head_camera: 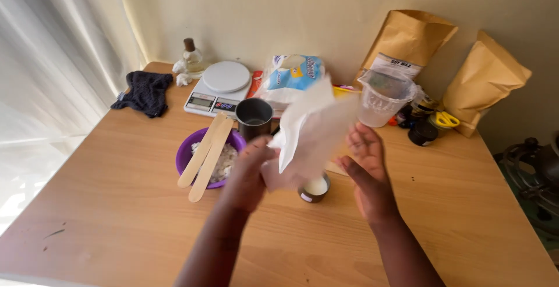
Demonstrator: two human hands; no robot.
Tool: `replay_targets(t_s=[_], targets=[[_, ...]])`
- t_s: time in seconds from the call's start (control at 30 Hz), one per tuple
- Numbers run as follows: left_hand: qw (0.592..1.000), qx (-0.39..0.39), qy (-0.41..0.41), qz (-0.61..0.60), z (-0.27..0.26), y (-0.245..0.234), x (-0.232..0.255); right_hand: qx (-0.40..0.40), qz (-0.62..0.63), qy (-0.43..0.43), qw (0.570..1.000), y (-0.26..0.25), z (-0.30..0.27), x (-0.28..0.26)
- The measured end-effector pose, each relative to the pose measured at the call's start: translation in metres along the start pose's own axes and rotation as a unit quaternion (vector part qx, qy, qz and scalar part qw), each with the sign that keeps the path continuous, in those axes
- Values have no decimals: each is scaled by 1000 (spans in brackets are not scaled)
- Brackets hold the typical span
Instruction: Preparing a small candle by scraping wax into a jar, cleaning the container, and stirring the mixture with a wooden stick.
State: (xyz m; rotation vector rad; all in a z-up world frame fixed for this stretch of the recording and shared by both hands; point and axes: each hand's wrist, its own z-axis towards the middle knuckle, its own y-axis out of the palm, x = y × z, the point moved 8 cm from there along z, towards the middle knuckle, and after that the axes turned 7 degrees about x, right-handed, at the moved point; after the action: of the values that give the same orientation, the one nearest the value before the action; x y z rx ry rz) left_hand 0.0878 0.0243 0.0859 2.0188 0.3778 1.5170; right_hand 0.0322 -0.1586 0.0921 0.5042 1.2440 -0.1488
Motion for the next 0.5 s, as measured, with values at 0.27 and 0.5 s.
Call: replay_targets(t_s=[0.27, 0.5], targets=[[990, -32, -117, -65, 26, 18, -69, 88, 54, 167, 981, -63, 31, 90], [979, 17, 9, 203, 55, -27, -85, 35, 39, 212, 976, -61, 17, 93]])
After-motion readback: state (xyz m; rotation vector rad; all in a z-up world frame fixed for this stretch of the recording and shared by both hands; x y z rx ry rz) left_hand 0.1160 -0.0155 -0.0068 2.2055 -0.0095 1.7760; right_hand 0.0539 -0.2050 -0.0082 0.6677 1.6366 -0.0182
